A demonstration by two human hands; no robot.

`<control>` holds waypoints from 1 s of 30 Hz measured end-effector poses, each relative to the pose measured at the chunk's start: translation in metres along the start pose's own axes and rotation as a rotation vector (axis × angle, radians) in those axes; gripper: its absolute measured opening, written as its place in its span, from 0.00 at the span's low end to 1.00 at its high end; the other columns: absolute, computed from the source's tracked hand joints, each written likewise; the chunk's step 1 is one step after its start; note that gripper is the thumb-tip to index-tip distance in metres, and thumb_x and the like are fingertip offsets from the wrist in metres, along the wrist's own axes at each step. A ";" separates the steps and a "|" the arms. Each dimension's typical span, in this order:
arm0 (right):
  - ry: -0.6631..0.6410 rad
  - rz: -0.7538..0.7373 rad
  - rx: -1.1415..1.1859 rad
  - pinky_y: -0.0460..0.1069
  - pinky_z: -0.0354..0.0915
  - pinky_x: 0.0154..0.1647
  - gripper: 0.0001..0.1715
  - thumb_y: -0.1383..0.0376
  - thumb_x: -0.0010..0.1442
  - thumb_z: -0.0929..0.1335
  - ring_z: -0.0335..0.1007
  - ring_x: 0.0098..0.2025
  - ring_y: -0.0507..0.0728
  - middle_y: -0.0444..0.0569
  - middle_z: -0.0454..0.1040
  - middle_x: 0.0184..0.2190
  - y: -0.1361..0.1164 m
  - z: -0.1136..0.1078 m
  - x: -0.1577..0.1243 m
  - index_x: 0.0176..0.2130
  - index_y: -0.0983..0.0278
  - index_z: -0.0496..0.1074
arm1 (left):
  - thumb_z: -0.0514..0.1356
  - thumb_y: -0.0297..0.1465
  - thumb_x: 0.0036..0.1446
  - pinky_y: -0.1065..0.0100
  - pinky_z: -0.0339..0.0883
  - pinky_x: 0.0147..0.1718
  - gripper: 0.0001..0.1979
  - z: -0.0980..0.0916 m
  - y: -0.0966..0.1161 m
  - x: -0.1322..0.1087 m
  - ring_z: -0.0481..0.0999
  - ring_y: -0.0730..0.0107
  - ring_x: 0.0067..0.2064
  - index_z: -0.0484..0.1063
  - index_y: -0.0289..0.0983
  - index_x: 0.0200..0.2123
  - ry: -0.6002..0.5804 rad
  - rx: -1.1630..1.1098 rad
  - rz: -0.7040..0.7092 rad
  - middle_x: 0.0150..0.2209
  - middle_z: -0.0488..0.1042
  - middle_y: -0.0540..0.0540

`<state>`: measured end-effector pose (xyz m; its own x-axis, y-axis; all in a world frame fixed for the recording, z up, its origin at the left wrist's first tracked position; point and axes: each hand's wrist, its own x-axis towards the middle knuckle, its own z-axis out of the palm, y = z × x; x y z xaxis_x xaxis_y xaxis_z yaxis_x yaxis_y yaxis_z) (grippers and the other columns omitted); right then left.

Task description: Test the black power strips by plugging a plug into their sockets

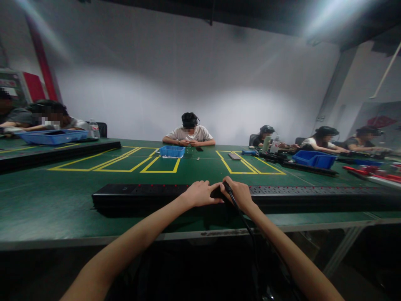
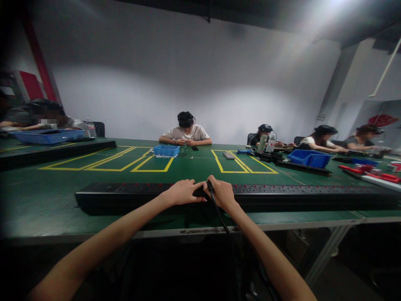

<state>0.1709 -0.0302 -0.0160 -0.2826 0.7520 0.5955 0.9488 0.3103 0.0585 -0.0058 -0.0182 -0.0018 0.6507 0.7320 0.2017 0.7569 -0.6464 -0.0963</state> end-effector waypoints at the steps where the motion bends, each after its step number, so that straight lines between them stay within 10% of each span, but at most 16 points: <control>1: -0.001 0.002 0.001 0.45 0.50 0.26 0.17 0.55 0.62 0.55 0.70 0.29 0.55 0.47 0.75 0.28 0.000 0.000 0.000 0.39 0.61 0.64 | 0.53 0.39 0.59 0.55 0.65 0.40 0.20 0.000 0.000 0.000 0.70 0.62 0.43 0.61 0.36 0.51 -0.001 0.000 0.000 0.46 0.66 0.42; 30: 0.089 0.082 0.148 0.43 0.51 0.23 0.17 0.53 0.61 0.57 0.69 0.23 0.54 0.42 0.70 0.18 0.001 -0.002 0.011 0.29 0.58 0.67 | 0.52 0.41 0.59 0.55 0.65 0.41 0.21 0.001 0.000 0.000 0.69 0.62 0.43 0.60 0.36 0.52 0.004 0.011 -0.008 0.46 0.66 0.42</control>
<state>0.1693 -0.0223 -0.0078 -0.1851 0.7261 0.6622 0.9353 0.3370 -0.1080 -0.0059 -0.0183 -0.0024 0.6443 0.7363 0.2067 0.7629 -0.6379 -0.1056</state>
